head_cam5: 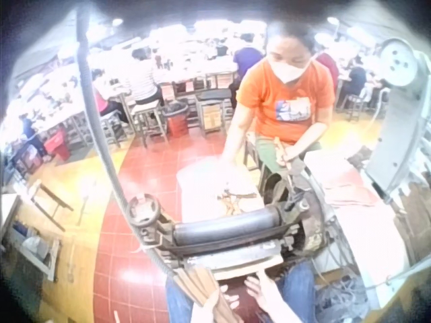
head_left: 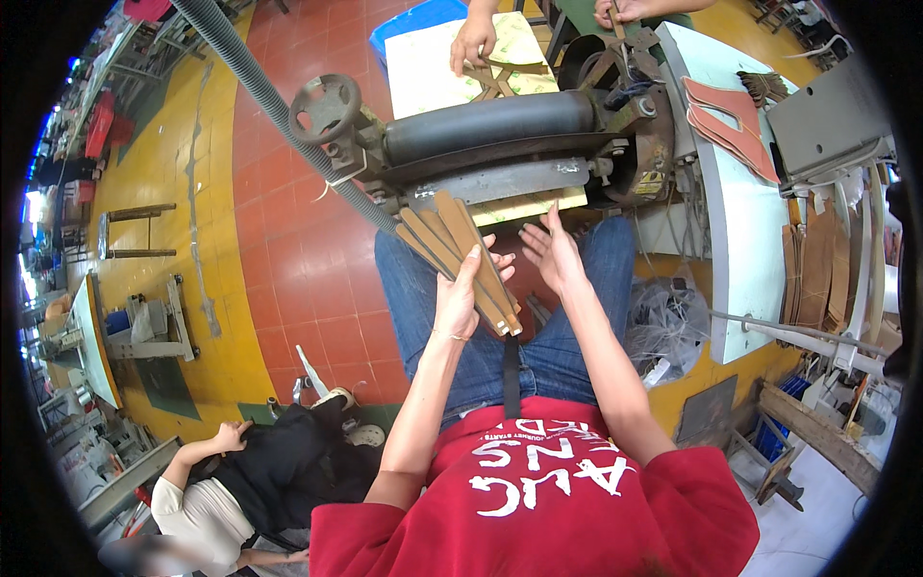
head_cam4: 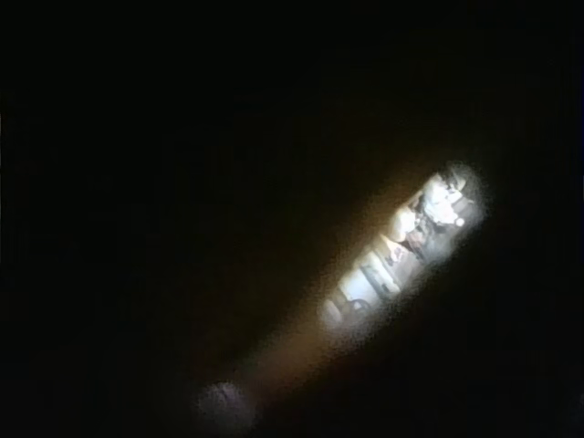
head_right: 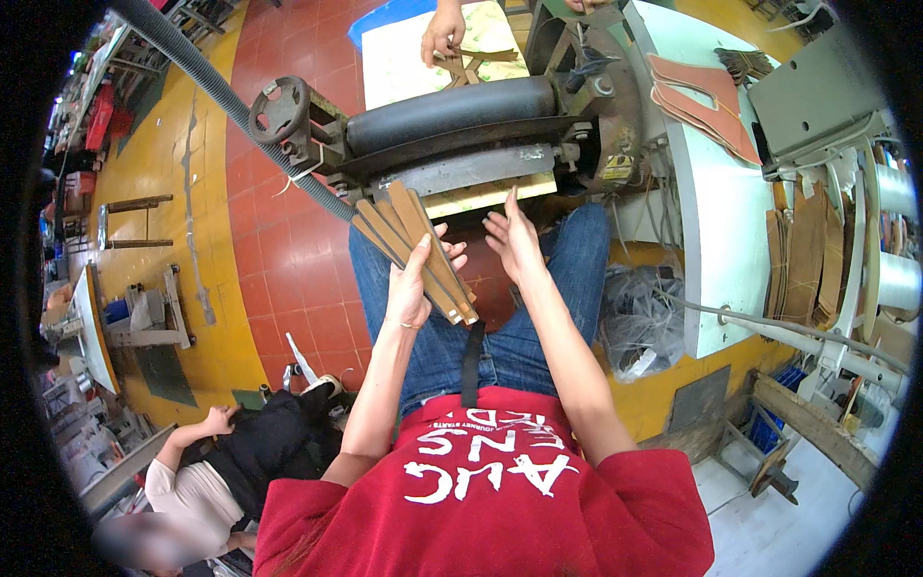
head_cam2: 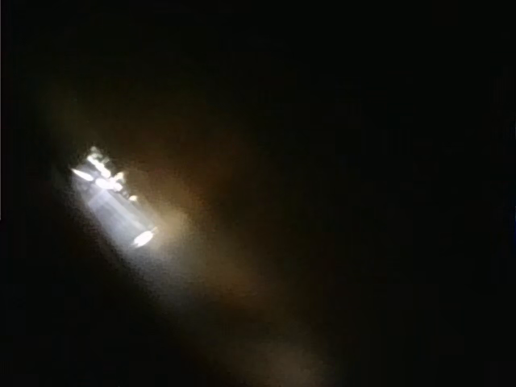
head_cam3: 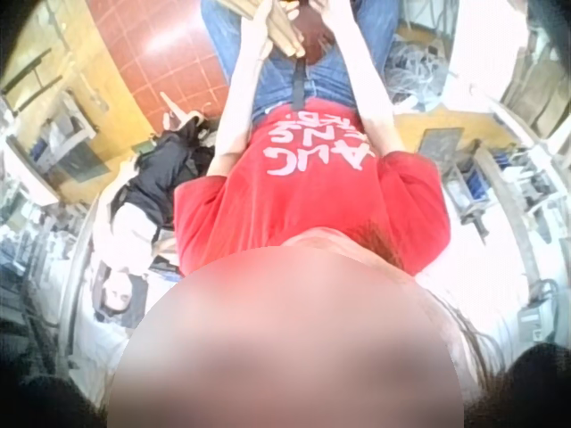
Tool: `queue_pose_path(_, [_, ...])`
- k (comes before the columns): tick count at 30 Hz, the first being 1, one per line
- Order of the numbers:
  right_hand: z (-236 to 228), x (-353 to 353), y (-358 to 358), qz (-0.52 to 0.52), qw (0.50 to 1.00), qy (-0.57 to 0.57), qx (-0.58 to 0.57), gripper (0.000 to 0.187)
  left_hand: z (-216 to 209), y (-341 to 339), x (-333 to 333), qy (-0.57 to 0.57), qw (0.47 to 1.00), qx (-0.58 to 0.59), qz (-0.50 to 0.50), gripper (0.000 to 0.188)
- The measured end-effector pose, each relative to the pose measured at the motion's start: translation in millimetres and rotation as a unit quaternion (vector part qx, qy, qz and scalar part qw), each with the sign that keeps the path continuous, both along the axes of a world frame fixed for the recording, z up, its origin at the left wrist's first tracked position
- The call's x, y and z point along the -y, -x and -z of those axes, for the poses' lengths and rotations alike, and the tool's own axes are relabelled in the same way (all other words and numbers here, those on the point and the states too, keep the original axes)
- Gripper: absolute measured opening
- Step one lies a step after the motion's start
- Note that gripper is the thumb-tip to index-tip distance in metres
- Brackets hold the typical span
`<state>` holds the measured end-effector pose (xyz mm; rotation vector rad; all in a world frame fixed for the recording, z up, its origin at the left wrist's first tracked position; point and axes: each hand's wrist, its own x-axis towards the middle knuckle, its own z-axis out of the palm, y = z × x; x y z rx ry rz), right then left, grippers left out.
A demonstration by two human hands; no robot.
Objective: The person picks up individual tan leather straps from a stack, feeds them through a roller machine, and collects the processed pieces. They repeat this one-at-a-time handling throughout the clip, occasionally reorienting the straps before feeding them into the machine.
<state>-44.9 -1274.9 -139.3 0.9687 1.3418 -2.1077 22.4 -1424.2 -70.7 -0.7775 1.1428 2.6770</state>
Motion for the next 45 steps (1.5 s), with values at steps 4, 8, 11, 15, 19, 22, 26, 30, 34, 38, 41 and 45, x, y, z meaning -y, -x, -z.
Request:
queue_pose_path(4, [-35,-15,-52,-0.193,0.965,-0.011,-0.178,0.028,5,2,-3,0.036,0.999,-0.001,0.014,0.036])
queue_pose_path(8, [-60,-14,-75,-0.243,0.916,-0.171,-0.269,0.024,6,4,-9,0.027,0.999,-0.006,0.020,0.034])
queue_pose_path(11, [-67,-15,-72,-0.257,0.899,-0.235,-0.266,0.020,2,3,-12,0.015,0.999,-0.007,0.041,0.039])
queue_pose_path(15, [-67,-17,-66,-0.251,0.914,-0.206,-0.242,0.016,-1,4,-7,-0.041,0.997,-0.033,0.055,0.042])
queue_pose_path(19, [-68,-15,-66,-0.227,0.920,-0.200,-0.250,0.019,0,5,-4,-0.082,0.995,-0.043,0.047,0.042])
queue_pose_path(22, [-74,-13,-70,-0.225,0.893,-0.251,-0.300,0.025,2,5,-6,0.011,0.995,-0.060,0.076,0.041])
queue_pose_path(26, [-82,-11,-74,-0.281,0.773,-0.396,-0.408,0.037,5,6,-8,0.056,0.997,-0.030,0.053,0.036])
queue_pose_path(30, [-83,-10,-71,-0.325,0.728,-0.416,-0.438,0.031,6,6,-10,0.091,0.995,-0.024,0.037,0.032])
queue_pose_path(34, [-79,-16,-66,-0.304,0.817,-0.298,-0.388,0.020,5,4,-8,0.100,0.995,-0.015,0.017,0.031])
queue_pose_path(38, [-63,-18,-60,-0.229,0.855,-0.296,-0.360,0.018,8,2,-7,0.083,0.996,-0.014,0.000,0.031])
queue_pose_path(41, [-42,-20,-50,-0.211,0.911,-0.241,-0.261,0.024,13,2,-5,0.056,0.998,0.009,-0.003,0.034])
queue_pose_path(45, [-14,-26,-39,-0.166,0.971,-0.121,-0.125,0.028,17,3,7,0.054,0.998,0.024,-0.011,0.031])
